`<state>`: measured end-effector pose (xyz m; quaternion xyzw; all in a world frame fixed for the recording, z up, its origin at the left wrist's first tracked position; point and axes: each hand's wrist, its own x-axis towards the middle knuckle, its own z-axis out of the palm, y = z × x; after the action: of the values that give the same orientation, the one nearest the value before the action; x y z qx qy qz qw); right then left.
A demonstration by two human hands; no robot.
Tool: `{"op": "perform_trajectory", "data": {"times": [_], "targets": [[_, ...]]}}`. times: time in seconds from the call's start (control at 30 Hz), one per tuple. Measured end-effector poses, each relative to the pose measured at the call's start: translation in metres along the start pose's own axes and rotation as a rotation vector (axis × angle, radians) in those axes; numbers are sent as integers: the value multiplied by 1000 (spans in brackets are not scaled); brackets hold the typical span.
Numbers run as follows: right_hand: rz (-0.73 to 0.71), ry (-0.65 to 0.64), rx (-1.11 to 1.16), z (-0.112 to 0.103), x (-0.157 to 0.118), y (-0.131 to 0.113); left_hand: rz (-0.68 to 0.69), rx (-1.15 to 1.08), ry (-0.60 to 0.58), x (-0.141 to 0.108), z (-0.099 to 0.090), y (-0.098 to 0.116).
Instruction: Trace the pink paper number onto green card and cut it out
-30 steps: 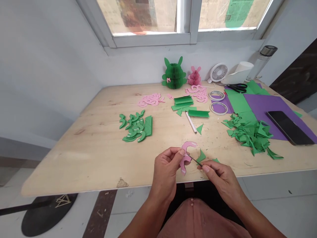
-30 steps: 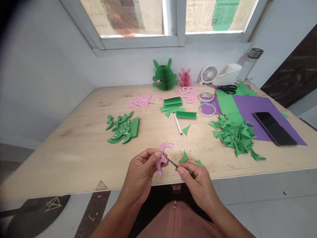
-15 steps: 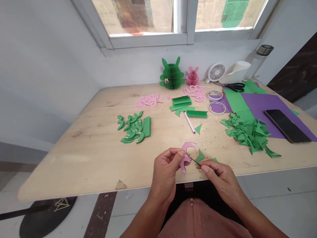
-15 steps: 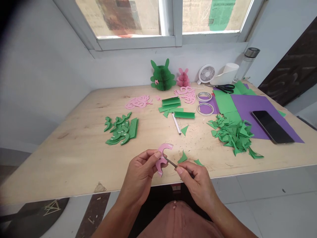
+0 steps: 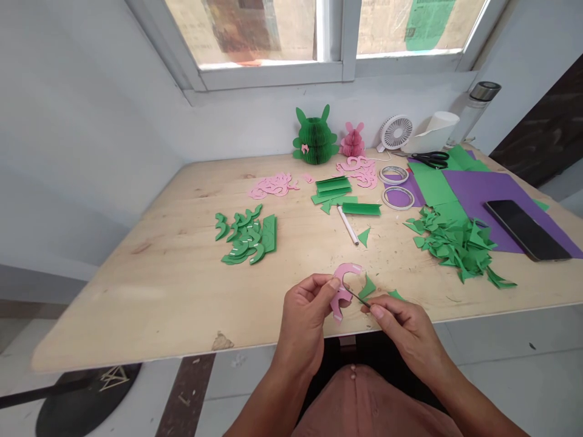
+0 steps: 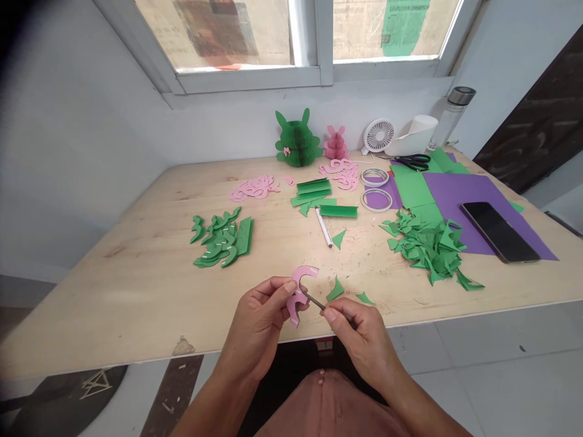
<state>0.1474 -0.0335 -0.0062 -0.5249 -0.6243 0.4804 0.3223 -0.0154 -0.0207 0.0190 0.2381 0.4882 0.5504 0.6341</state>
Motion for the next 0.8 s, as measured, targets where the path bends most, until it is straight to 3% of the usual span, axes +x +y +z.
{"op": "perform_trajectory", "data": {"times": [0.8], "targets": [[45, 14, 50, 0, -2, -6, 4, 37, -10, -2, 1, 4]]}}
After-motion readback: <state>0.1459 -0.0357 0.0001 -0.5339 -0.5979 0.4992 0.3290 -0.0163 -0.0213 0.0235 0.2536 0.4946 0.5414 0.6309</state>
